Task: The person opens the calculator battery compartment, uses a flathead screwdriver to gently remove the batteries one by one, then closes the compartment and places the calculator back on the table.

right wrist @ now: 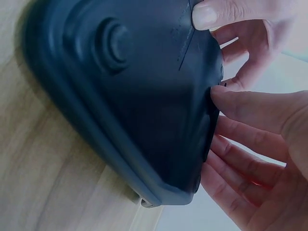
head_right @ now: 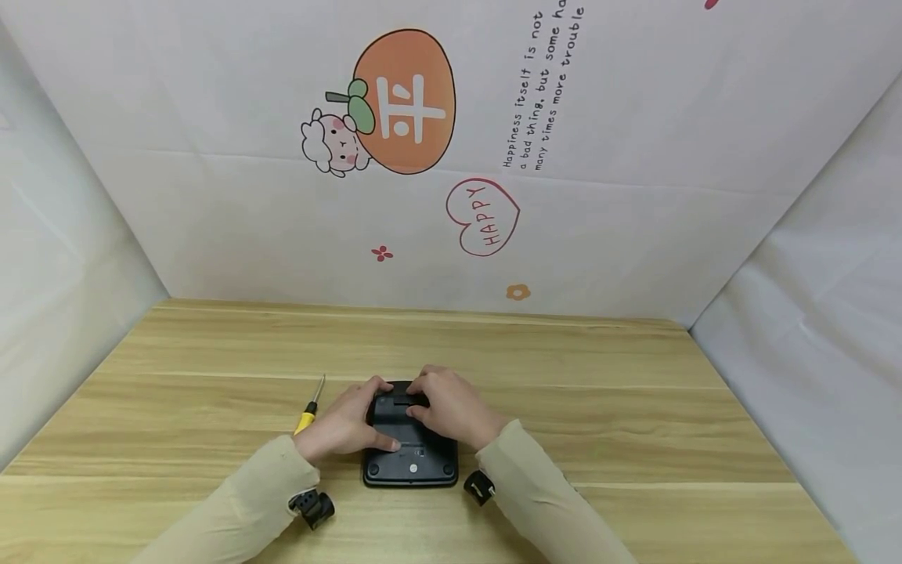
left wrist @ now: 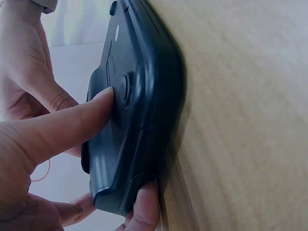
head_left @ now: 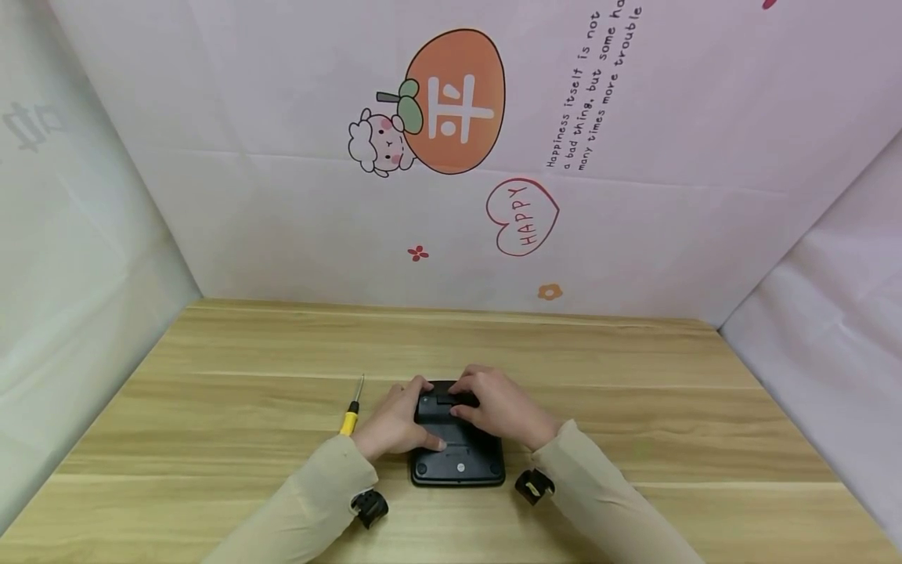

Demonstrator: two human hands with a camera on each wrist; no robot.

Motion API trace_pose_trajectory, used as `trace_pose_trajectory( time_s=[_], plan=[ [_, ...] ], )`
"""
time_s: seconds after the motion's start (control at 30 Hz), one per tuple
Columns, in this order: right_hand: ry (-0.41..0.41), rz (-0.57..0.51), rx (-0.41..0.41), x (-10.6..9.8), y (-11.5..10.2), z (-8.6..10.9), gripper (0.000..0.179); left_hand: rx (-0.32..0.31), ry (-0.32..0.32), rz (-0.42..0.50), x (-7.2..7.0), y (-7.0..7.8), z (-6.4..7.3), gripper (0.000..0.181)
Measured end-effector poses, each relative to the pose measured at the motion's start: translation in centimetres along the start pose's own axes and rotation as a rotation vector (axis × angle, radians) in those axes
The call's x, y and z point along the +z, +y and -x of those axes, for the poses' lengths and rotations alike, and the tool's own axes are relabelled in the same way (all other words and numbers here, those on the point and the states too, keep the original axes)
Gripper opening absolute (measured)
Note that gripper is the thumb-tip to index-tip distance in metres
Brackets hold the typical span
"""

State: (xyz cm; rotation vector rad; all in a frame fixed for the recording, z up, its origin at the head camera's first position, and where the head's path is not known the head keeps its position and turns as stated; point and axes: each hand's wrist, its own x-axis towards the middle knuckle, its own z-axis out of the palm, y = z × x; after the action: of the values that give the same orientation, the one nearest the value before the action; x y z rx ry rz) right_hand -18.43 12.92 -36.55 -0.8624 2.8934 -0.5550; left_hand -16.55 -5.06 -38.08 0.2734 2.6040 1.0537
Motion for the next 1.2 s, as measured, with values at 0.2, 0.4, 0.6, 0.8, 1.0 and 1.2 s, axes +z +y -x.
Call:
trace_pose_trajectory(
  time_s=[0.2,0.4,0.6,0.8,1.0,1.2],
  plan=[
    [-0.003,-0.01,0.003,0.0,0.0,0.0,0.025,0.005,0.004,0.004,0.0,0.0,0.1,0.074],
    [0.013,0.004,-0.014,0.1,0.2,0.5,0.028,0.002,0.003,0.008,0.1,0.0,0.1,0.074],
    [0.046,0.013,-0.045,0.2,0.2,1.6,0.027,0.011,0.001,0.004,0.1,0.0,0.3,0.074],
    [0.052,0.039,-0.076,0.2,0.2,2.2,0.027,0.024,0.007,0.017,0.0,-0.1,0.3,0.074],
    [0.058,0.043,-0.071,0.3,0.2,2.1,0.025,0.024,0.006,0.022,0.0,-0.1,0.2,0.074],
    [0.08,0.056,-0.086,0.5,0.3,2.1,0.022,0.023,0.007,0.026,0.0,-0.1,0.2,0.074]
  ],
)
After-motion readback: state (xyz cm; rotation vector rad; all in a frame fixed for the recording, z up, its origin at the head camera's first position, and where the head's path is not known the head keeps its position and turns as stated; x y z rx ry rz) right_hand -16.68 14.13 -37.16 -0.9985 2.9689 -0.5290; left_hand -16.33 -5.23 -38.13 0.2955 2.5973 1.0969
